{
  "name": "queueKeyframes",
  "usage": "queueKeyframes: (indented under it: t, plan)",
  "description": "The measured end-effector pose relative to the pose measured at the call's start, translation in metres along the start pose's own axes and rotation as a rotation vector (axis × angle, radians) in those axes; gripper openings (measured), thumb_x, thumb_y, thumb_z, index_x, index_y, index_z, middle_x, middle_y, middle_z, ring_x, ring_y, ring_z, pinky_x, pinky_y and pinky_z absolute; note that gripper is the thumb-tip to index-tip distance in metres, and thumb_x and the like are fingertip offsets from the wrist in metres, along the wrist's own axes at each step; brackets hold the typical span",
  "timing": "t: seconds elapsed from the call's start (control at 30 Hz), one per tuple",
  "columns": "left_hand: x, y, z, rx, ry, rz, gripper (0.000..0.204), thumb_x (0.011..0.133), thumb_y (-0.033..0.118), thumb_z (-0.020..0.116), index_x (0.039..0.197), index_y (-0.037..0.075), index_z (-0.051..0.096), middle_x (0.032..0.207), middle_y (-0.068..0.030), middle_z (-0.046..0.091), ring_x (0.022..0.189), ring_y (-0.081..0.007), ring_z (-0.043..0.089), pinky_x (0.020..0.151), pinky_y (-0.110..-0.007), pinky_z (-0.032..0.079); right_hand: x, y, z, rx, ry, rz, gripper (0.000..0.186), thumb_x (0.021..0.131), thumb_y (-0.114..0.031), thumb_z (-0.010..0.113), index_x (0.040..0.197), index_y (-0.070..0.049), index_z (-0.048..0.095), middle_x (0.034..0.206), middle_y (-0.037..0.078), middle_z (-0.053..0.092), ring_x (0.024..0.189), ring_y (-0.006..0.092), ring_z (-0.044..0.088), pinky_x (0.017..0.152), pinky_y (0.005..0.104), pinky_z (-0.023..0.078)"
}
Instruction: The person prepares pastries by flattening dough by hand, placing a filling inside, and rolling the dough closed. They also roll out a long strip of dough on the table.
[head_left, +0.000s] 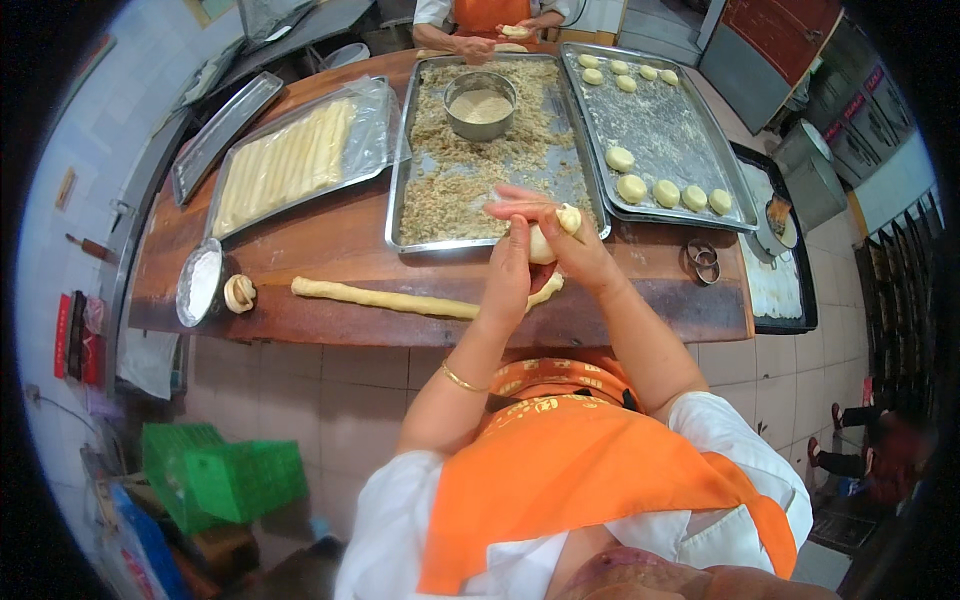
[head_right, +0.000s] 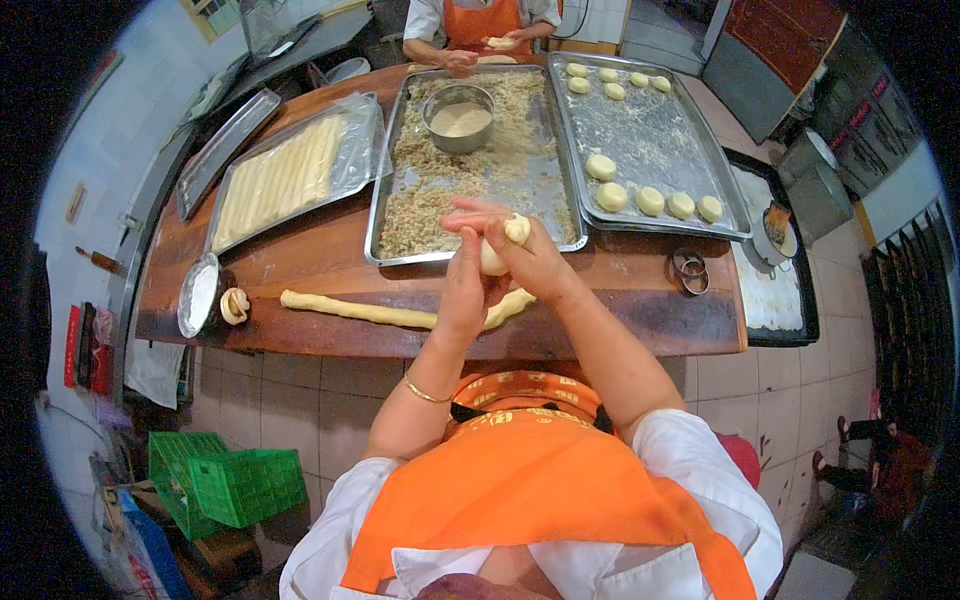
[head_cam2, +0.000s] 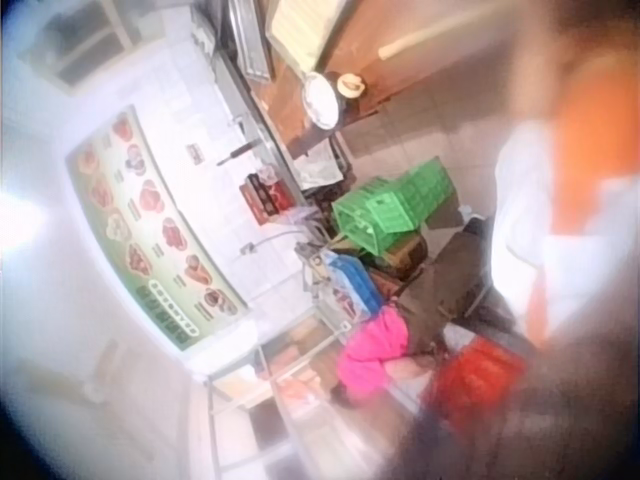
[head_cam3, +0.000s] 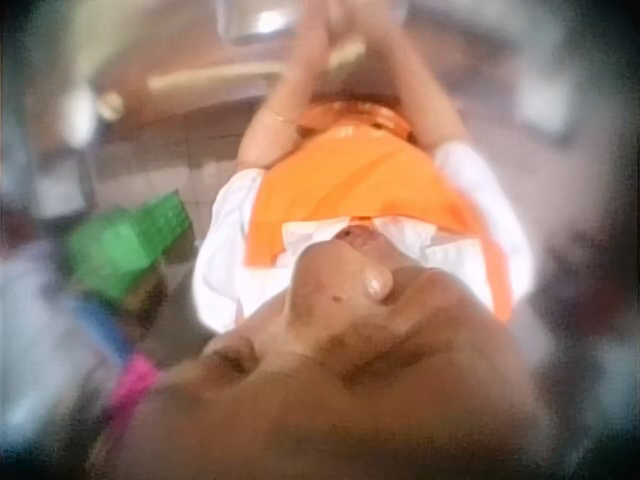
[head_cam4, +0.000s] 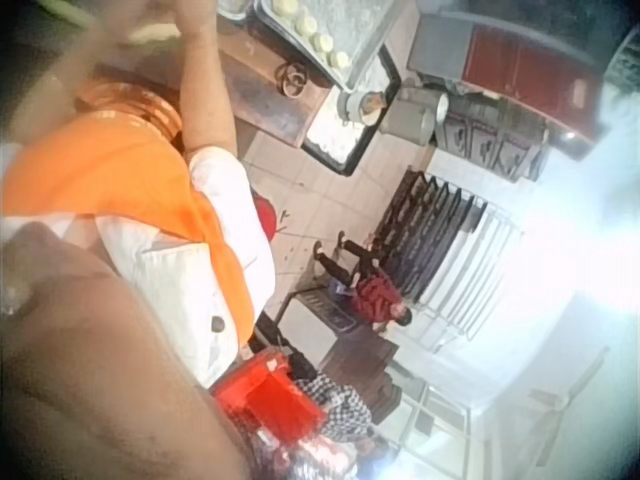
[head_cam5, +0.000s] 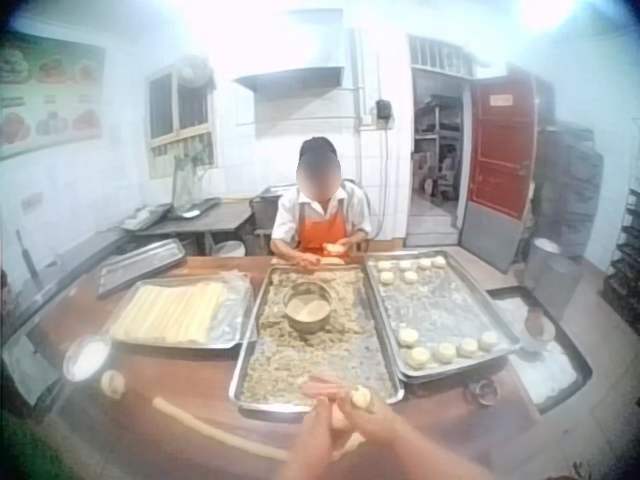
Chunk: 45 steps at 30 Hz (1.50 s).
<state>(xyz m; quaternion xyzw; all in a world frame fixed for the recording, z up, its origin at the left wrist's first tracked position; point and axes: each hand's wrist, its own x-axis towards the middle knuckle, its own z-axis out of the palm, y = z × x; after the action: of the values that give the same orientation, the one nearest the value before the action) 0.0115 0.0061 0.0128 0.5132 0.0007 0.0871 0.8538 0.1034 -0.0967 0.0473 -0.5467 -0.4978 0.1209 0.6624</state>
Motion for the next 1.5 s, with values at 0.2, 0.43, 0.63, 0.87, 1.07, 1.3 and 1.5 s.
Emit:
queueKeyframes:
  t: [0.2,0.43,0.63,0.87,1.07,1.3,1.5]
  plan:
    - [-0.005,0.004,0.022,0.066,0.099,0.152,0.059,0.104,0.060,0.041,0.122,0.006,0.054,0.090,0.0009,0.057,0.058,-0.0046,0.048,0.048,-0.020,0.035,-0.005,0.002,-0.004,0.119,0.021,0.164,0.055,0.108,-0.047,0.038,0.119,-0.004,0.071,0.129,0.012,0.068,0.136,0.0281,0.049,0.112,0.0445,0.039]
    - [-0.004,-0.004,0.004,0.080,0.060,0.028,0.055,0.103,0.055,0.049,0.127,0.005,0.047,0.086,-0.0006,0.058,0.057,-0.0045,0.047,0.047,-0.019,0.032,-0.003,0.016,-0.010,0.148,-0.181,0.072,0.067,0.108,-0.053,0.029,0.128,-0.002,0.066,0.147,0.017,0.053,0.145,0.0311,0.038,0.116,0.0469,0.034]
    - [-0.013,0.012,0.023,0.185,0.073,0.106,0.057,0.103,0.059,0.042,0.113,0.004,0.052,0.078,-0.0006,0.057,0.056,-0.0051,0.047,0.050,-0.020,0.037,-0.008,0.002,0.001,0.388,0.057,0.312,0.066,0.109,-0.050,0.027,0.118,-0.001,0.070,0.137,0.019,0.060,0.143,0.0340,0.040,0.118,0.0494,0.032]
    - [-0.004,-0.003,0.020,0.228,0.128,0.254,0.048,0.104,0.053,0.046,0.114,0.006,0.049,0.077,-0.0008,0.056,0.052,-0.0048,0.044,0.046,-0.020,0.034,-0.008,0.015,-0.005,0.359,-0.020,0.201,0.067,0.109,-0.050,0.027,0.101,-0.001,0.073,0.127,0.021,0.066,0.141,0.0365,0.043,0.118,0.0499,0.032]
    - [-0.015,0.009,0.010,0.078,0.000,0.020,0.057,0.105,0.059,0.038,0.115,0.005,0.054,0.075,-0.0006,0.055,0.059,-0.0056,0.049,0.052,-0.021,0.037,-0.007,-0.003,0.002,0.385,0.083,0.253,0.064,0.109,-0.050,0.028,0.106,-0.002,0.070,0.132,0.018,0.063,0.141,0.0358,0.042,0.118,0.0492,0.032]
    - [0.003,-0.016,0.041,0.376,0.335,0.558,0.054,0.105,0.058,0.041,0.112,0.006,0.054,0.073,0.0005,0.054,0.054,-0.0060,0.047,0.048,-0.021,0.037,-0.010,0.024,-0.008,0.362,-0.050,0.260,0.069,0.108,-0.055,0.026,0.137,-0.001,0.057,0.153,0.013,0.046,0.142,0.0317,0.041,0.118,0.0430,0.032]
    - [-0.012,0.001,0.003,0.111,0.001,0.027,0.042,0.103,0.037,0.056,0.126,0.004,0.046,0.075,-0.0001,0.056,0.057,-0.0065,0.049,0.051,-0.022,0.041,-0.013,0.015,-0.007,0.389,-0.012,0.295,0.071,0.108,-0.054,0.024,0.113,0.000,0.071,0.148,0.016,0.052,0.141,0.0275,0.042,0.115,0.0432,0.036]
